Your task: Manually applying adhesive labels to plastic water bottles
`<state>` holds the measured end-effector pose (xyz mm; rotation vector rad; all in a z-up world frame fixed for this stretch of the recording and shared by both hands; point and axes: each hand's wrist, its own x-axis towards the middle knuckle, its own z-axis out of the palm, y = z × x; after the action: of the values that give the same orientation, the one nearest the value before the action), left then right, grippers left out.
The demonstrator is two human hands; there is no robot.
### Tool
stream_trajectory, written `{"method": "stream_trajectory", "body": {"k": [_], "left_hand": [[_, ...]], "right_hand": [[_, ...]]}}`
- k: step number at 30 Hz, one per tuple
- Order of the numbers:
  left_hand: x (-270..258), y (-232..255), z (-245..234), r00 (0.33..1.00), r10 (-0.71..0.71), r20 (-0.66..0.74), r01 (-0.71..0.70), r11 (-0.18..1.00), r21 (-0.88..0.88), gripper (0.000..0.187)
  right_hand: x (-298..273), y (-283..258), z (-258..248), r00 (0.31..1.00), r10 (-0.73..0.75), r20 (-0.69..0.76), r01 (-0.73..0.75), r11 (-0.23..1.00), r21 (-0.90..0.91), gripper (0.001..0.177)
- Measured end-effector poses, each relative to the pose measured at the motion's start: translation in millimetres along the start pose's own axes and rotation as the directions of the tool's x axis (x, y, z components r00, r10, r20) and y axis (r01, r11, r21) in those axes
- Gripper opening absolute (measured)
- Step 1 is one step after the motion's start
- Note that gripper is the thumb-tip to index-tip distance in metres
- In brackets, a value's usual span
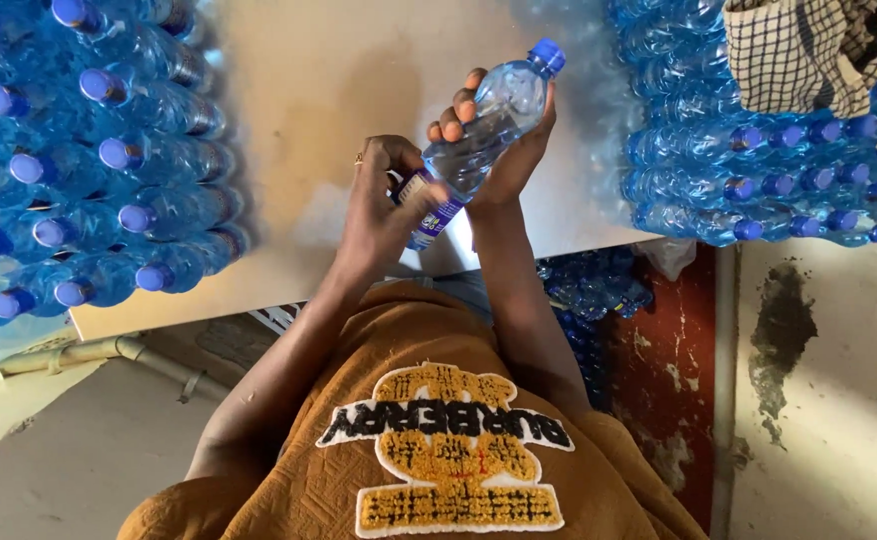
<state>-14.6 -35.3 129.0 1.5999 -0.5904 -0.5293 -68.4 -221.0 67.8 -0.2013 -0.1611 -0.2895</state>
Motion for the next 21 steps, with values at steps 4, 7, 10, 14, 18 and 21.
{"method": "stream_trajectory", "body": {"k": [4, 7, 10, 14, 18, 21], "left_hand": [[11.4, -14.8, -9.1, 0.999, 0.041, -0.024, -0.041, 0.999, 0.011, 0.014], [20.2, -25.0, -25.6, 0.998, -0.068, 0.0, 0.067, 0.98, 0.185, 0.023], [14.2, -42.7, -16.0, 0.984, 0.151, 0.092, -0.176, 0.779, 0.602, 0.095], [40.5, -124.5, -13.8, 0.982, 0.167, -0.082, -0.065, 0.718, 0.693, 0.095], [93.9, -217.1, -49.4, 0.944, 0.226, -0.24, 0.003, 0.722, 0.692, 0.091], [150.7, -301.2, -89.6, 0.866, 0.239, -0.439, 0.158, 0.703, 0.693, 0.103]], "right_hand": [[4.3, 6.3, 1.6, 0.995, 0.0, -0.101, -0.004, 0.999, -0.041, 0.081], [10.9, 15.6, 10.0, 0.911, -0.1, -0.4, 0.033, 0.985, -0.17, 0.077], [4.5, 45.4, -55.8, 0.85, -0.371, -0.374, 0.033, 0.746, -0.666, 0.072], [13.2, 82.2, -39.4, 0.891, -0.428, -0.152, -0.118, 0.105, -0.987, 0.072], [18.7, 77.6, -18.7, 0.959, -0.211, -0.19, -0.186, 0.038, -0.982, 0.067], [-4.2, 54.4, -35.8, 0.922, -0.236, -0.307, -0.331, -0.07, -0.941, 0.058]]}}
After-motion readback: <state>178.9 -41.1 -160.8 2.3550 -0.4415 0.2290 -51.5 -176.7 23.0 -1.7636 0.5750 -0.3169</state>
